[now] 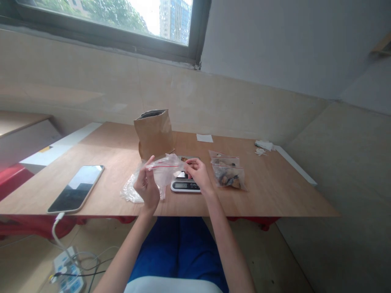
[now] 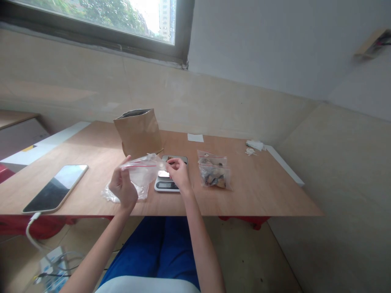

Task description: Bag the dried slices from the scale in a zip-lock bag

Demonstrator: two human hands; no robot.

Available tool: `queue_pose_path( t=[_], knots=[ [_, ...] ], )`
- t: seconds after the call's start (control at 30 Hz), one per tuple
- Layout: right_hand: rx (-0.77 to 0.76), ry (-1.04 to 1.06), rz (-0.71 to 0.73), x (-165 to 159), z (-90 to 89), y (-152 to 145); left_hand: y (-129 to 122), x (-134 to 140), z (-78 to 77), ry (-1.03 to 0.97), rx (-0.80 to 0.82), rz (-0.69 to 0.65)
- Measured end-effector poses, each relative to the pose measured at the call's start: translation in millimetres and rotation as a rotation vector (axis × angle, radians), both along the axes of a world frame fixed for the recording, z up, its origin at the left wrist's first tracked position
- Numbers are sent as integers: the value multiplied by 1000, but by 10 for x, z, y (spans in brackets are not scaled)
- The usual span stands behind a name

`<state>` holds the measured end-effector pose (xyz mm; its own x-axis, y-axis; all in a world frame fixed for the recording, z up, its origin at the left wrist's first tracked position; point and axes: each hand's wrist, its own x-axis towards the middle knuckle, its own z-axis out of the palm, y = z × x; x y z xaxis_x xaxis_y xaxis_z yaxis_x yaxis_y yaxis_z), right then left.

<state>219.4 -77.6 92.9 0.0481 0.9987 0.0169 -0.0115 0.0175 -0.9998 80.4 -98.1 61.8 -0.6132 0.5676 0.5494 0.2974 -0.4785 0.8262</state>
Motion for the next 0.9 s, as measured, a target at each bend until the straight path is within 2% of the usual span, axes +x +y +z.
queue_pose_path(
  t=[0.1,0.2,0.27,0.37,0.43,0.5,0.67,0.9],
  knots=[
    [13,-51,79,76,-19,-2,52,-43,-50,46,10,-1],
    [89,-102,128,177,-57,5,134,-70,-126,79,-10,-32],
    [171,-195,42,277,-121,23,191,-61,-151,99,-8,-56],
    [294,-455,-133,452,-273,55,267,-1,-157,92,24,-104],
    [358,-617,-159,551,-387,63,310,53,-180,58,13,-99],
    [391,-711,-111,614,-485,52,347,96,-239,16,-27,-54],
    [362,-776,2,621,-613,-23,395,116,-412,-57,-153,24],
    [370,-753,-74,574,-611,-31,365,99,-442,-37,-161,21]
  ],
)
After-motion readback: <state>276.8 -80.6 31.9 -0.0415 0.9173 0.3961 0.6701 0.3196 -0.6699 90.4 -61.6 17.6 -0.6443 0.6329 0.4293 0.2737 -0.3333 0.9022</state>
